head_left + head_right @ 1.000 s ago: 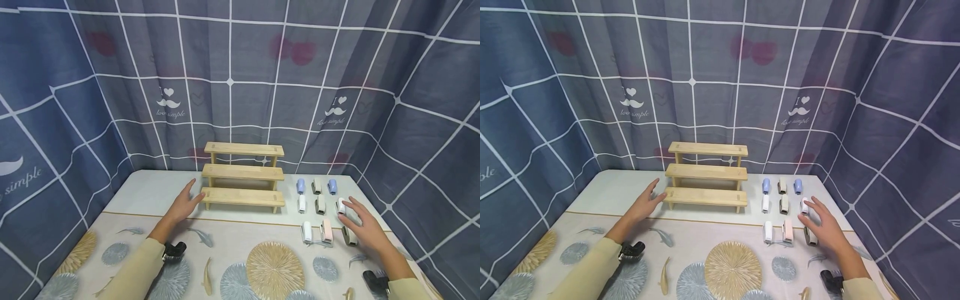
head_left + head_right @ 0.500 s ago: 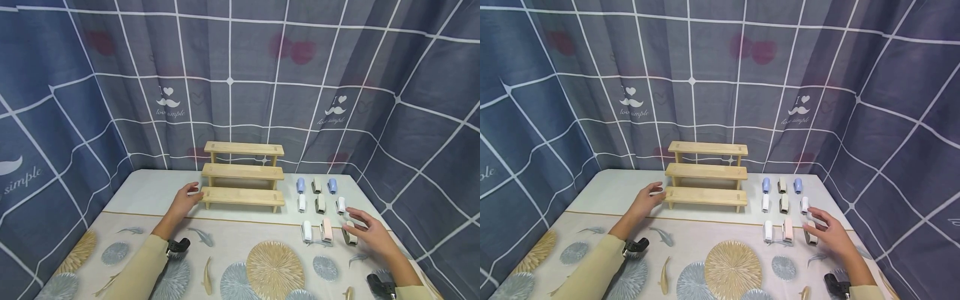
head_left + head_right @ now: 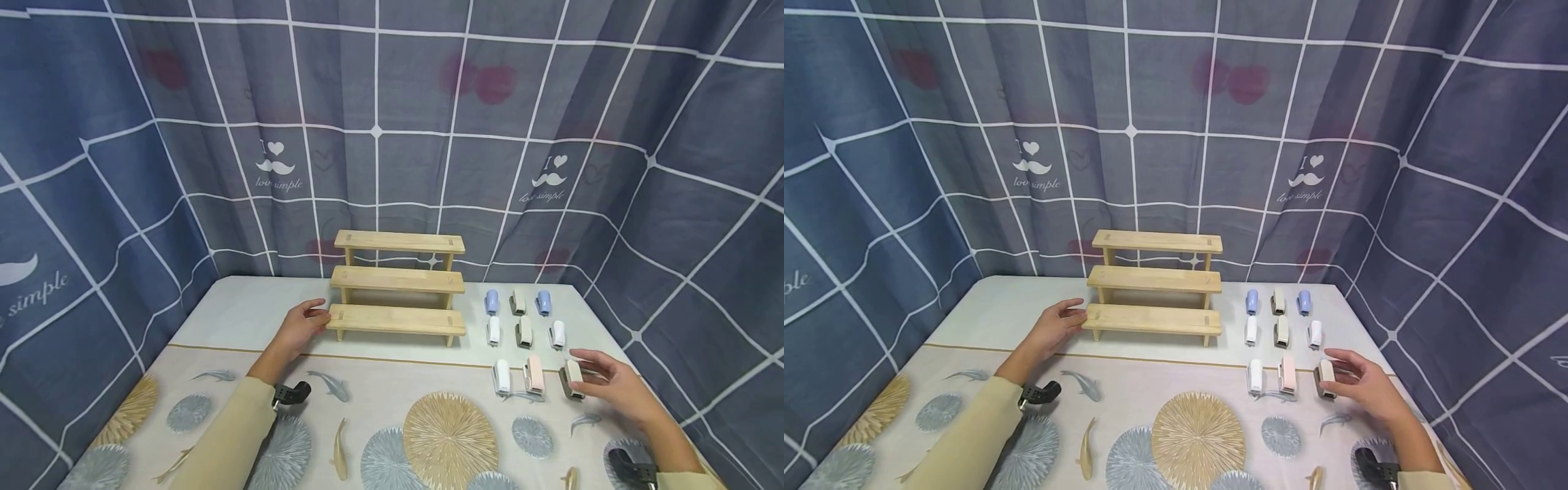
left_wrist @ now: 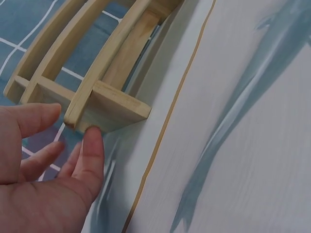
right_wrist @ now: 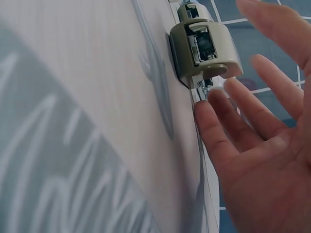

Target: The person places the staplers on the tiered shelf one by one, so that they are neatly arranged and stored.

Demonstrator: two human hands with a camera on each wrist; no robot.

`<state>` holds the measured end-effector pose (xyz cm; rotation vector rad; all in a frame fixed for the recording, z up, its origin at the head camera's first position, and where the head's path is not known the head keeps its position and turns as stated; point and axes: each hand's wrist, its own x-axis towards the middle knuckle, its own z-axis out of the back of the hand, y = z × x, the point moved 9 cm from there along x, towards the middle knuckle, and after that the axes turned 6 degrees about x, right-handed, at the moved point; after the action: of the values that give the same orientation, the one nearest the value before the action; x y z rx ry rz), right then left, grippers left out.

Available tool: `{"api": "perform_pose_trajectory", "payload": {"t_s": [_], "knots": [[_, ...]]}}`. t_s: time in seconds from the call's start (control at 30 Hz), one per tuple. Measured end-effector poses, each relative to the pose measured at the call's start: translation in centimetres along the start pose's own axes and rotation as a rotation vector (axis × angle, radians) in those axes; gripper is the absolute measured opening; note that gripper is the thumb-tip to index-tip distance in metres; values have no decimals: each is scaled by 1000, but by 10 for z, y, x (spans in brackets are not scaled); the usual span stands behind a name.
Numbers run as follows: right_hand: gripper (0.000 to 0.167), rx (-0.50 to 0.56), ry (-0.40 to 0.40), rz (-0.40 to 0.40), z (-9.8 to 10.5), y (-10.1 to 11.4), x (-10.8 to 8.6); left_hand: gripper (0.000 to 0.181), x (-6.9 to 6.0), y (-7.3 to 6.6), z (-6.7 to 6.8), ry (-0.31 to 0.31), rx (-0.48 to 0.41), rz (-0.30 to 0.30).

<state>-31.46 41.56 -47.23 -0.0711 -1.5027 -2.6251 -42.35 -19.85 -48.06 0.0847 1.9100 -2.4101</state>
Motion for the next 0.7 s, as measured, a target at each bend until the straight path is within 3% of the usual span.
{"api": "perform_pose_trajectory", "payload": {"t_s": [0.3,0.7], "knots": [[74,83,73,-7,-5,1,-4,54,7,7,-3,65,-92,33],[80,128,124,-17,-8,-6,-3,54,8,9,-6,102,-144,41]]}}
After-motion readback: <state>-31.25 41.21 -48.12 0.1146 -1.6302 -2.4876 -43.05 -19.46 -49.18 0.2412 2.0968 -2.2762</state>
